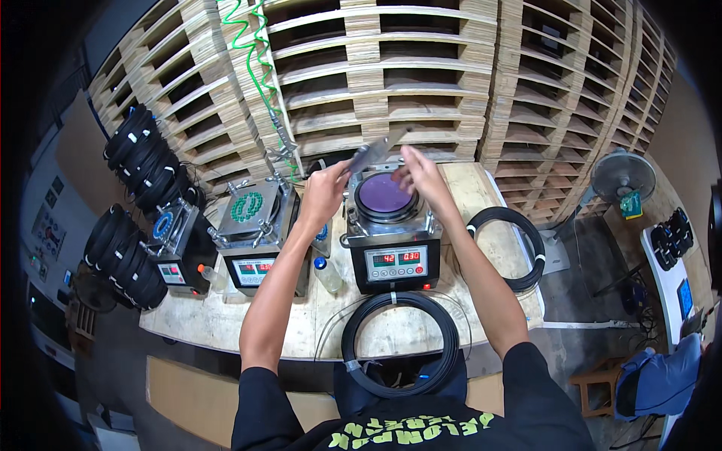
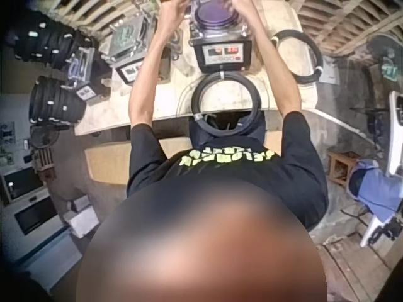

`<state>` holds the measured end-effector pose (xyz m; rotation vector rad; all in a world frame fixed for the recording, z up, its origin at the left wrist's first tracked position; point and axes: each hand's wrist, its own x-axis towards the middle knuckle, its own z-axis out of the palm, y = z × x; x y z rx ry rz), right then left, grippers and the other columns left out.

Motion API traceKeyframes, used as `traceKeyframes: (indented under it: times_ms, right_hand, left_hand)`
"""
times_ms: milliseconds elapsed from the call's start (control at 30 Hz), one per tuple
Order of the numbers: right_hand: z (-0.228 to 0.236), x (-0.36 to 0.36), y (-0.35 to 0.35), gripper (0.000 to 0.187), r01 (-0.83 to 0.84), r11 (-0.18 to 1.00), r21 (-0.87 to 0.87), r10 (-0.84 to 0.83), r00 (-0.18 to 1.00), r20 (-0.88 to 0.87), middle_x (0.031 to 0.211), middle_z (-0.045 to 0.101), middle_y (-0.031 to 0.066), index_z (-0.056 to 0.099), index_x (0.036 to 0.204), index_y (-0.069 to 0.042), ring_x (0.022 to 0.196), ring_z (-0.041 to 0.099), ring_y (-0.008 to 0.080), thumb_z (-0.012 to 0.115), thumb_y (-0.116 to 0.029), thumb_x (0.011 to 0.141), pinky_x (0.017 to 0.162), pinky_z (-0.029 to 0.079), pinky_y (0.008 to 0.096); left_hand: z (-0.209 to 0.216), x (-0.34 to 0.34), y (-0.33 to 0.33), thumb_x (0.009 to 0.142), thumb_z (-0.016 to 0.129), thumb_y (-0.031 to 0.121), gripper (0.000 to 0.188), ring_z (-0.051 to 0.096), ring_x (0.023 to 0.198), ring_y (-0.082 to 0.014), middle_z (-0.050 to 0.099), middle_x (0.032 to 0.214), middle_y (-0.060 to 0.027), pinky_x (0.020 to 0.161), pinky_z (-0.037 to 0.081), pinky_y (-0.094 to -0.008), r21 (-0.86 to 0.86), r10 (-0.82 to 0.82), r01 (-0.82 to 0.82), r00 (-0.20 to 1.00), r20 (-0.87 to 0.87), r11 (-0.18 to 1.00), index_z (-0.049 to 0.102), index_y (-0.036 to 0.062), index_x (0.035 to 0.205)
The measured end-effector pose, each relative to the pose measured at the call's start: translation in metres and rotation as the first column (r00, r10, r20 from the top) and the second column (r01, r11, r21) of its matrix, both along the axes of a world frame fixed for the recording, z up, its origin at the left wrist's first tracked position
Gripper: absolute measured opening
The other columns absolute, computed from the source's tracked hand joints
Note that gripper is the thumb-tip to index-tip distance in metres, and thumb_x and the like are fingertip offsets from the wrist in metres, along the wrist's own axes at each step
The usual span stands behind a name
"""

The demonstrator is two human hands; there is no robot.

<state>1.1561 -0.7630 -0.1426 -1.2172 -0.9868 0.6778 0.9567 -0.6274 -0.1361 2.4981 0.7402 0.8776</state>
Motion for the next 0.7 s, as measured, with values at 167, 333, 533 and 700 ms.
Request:
traceKeyframes:
  times_ms: [167, 333, 533, 700]
  right_hand:
    - [-0.010, -0.004, -0.007, 0.040, 0.070, 0.969, 0.236, 0.061, 0.862, -0.504, 0.100, 0.069, 0.0093, 0.054, 0.126, 0.002, 0.083, 0.067, 0.0158, 0.067, -0.019, 0.095, 0.076, 0.054, 0.0299]
    - [-0.012, 0.021, -0.006, 0.043, 0.016, 0.951, 0.309, 0.099, 0.930, -0.354, 0.115, 0.068, 0.0125, 0.052, 0.130, 0.003, 0.104, 0.065, 0.0181, 0.068, -0.007, 0.091, 0.094, 0.050, 0.0309]
    - [-0.012, 0.049, -0.006, 0.051, -0.096, 0.995, 0.034, 0.101, 0.964, -0.246, 0.117, 0.066, 0.0108, 0.048, 0.139, 0.000, 0.102, 0.066, 0.0151, 0.069, -0.015, 0.095, 0.087, 0.055, 0.0291]
    - [-0.031, 0.063, -0.002, 0.047, -0.088, 0.988, -0.127, 0.075, 0.991, -0.110, 0.105, 0.069, 0.0071, 0.053, 0.136, -0.003, 0.085, 0.068, 0.0137, 0.071, -0.016, 0.094, 0.067, 0.057, 0.0304]
  left_hand:
    - [0.026, -0.003, -0.027, 0.084, 0.069, 0.009, 0.055, 0.063, 0.108, -0.0355, 0.064, 0.124, -0.0126, 0.087, 0.053, -0.0461, 0.551, -0.120, 0.113, 0.992, -0.024, 0.827, 0.058, 0.0199, 0.136]
    - [0.016, -0.003, -0.004, 0.083, 0.081, 0.024, 0.098, 0.057, 0.124, -0.0309, 0.055, 0.136, -0.0191, 0.103, 0.044, -0.0418, -0.251, -0.238, 0.247, 0.969, 0.063, 0.936, 0.021, 0.0098, 0.159]
    - [-0.021, 0.013, 0.032, 0.095, 0.071, 0.019, 0.076, 0.059, 0.096, -0.0099, 0.065, 0.111, -0.0060, 0.080, 0.047, -0.0252, -0.789, -0.080, 0.424, 0.896, 0.437, 0.444, 0.028, -0.0031, 0.154]
    - [-0.050, 0.014, 0.035, 0.091, 0.071, 0.004, 0.064, 0.062, 0.079, -0.0090, 0.068, 0.093, -0.0042, 0.069, 0.051, -0.0224, -0.800, -0.043, 0.435, 0.887, 0.460, 0.414, 0.043, -0.0015, 0.148]
